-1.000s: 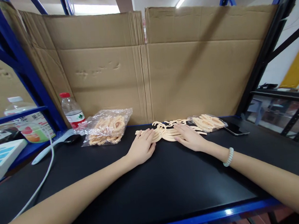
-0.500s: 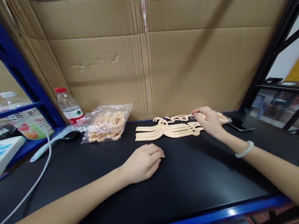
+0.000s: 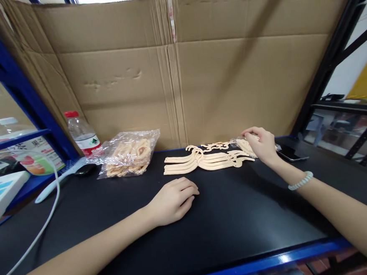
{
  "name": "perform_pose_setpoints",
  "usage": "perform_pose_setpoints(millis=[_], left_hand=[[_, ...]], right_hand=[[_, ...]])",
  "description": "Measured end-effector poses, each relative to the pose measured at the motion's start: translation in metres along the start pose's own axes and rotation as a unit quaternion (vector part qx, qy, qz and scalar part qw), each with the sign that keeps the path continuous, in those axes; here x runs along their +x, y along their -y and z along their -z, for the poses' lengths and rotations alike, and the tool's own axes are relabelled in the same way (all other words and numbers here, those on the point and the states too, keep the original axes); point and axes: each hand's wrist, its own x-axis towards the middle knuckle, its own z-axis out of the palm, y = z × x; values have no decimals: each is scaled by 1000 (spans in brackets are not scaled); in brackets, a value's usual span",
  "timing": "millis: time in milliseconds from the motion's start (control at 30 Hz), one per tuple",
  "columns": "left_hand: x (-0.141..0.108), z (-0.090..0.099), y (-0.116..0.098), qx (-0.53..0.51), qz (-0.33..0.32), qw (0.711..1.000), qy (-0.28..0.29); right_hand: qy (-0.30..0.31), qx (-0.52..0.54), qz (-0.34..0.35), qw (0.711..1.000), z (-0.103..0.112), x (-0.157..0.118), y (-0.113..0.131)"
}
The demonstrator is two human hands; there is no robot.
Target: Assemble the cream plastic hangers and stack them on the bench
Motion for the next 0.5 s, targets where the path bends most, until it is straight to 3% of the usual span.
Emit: perform_pose_setpoints(millis=[500], left_hand=[[-1,-1,2,4,-7,1000,-2]], right_hand=[[13,-25,1,1000,-8,2,-17]])
